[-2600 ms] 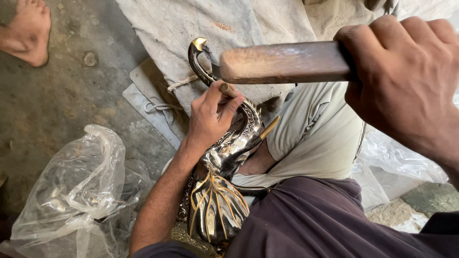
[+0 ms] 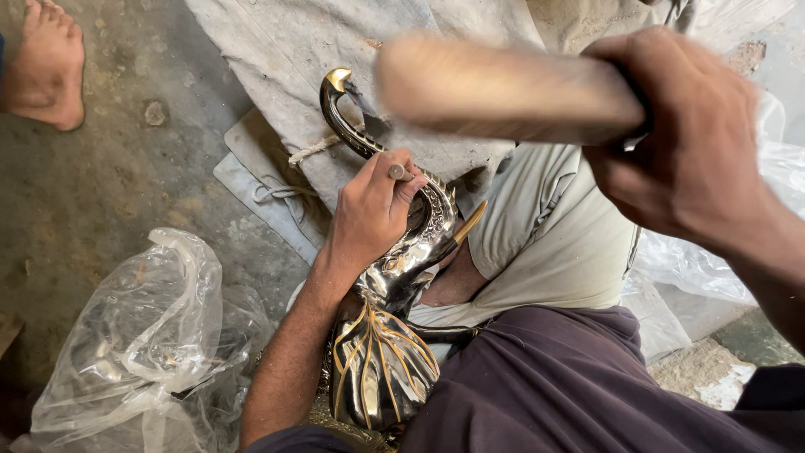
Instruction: The person uses a chisel and wooden mallet to carve intricate patterns into the trunk of a silver-colored elephant statue. They repeatedly strike the chisel to create detailed designs along the curved surface.
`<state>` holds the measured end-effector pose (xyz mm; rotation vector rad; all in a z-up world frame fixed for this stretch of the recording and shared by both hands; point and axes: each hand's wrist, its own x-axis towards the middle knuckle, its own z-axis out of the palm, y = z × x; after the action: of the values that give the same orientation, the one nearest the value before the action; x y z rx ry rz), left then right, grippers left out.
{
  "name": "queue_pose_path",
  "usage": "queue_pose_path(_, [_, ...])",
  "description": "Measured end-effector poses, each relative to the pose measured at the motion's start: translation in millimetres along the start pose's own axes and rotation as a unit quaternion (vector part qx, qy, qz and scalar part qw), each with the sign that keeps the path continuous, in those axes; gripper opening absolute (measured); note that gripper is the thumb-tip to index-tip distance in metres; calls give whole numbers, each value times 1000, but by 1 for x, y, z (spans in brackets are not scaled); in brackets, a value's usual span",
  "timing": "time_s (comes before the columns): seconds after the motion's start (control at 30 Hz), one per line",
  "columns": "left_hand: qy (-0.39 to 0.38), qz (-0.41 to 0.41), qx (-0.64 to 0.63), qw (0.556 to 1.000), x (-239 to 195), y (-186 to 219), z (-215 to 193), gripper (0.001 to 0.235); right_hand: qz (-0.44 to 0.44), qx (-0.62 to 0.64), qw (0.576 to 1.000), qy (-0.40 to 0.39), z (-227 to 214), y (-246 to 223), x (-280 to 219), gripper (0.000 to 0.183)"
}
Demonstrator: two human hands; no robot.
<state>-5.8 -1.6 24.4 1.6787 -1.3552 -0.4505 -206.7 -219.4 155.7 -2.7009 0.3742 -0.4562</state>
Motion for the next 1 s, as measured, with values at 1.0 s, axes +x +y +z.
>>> queue_pose_path(1.0, [-48, -52, 43, 997, 2, 5, -5, 25, 9, -114, 993, -6, 40, 34, -12, 31])
